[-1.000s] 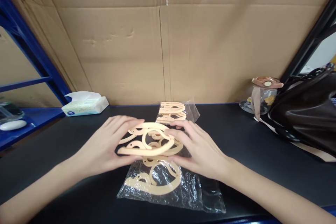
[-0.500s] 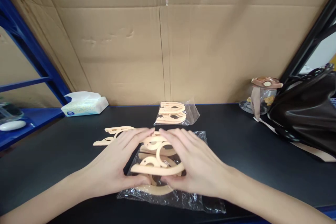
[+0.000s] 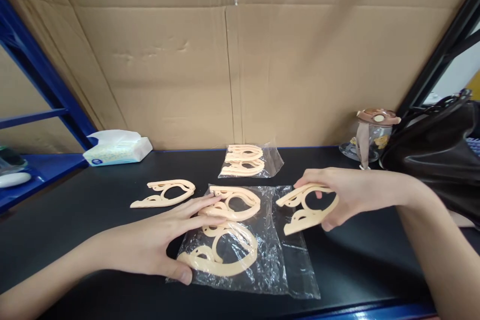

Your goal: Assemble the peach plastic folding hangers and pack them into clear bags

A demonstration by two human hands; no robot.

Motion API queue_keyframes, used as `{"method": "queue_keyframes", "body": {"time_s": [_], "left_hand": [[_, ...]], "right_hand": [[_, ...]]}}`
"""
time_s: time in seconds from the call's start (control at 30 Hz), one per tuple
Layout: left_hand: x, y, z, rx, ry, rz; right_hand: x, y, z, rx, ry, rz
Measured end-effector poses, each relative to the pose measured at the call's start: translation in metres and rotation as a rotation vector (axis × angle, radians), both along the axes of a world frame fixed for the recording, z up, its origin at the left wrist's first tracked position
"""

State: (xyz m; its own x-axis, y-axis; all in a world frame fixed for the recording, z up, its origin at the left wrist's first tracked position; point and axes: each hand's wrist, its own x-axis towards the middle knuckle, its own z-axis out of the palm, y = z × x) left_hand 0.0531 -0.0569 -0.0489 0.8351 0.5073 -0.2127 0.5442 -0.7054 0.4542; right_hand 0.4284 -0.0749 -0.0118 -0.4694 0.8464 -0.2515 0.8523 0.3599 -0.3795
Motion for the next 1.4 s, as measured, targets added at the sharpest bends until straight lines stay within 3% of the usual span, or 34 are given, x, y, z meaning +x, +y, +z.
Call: {"method": "queue_keyframes", "body": {"time_s": [0.3, 0.47, 0.7, 0.9, 1.4], "left_hand": [[0.0, -0.004, -0.004, 0.029, 0.059, 0.105], [-0.001, -0.005, -0.007, 0.019, 0.091, 0.175], [-0.009, 0.003, 0.004, -0.007, 0.069, 0.028], [-0.012, 0.007, 0.006, -0.015, 0.023, 0.01], [-0.015, 0.008, -0.004, 0.048, -0.059, -0.007]], "right_hand": [[-0.046, 0.01, -0.018, -0.065, 0.179, 0.176], [-0.064, 0.012, -0.035, 0.008, 0.176, 0.137], [-0.055, 0.012, -0.038, -0.023, 0.167, 0.094], [-0.045, 0.013, -0.031, -0.053, 0.16, 0.113], [-0.085, 0.012, -0.053, -0.013, 0.293, 0.183]]}}
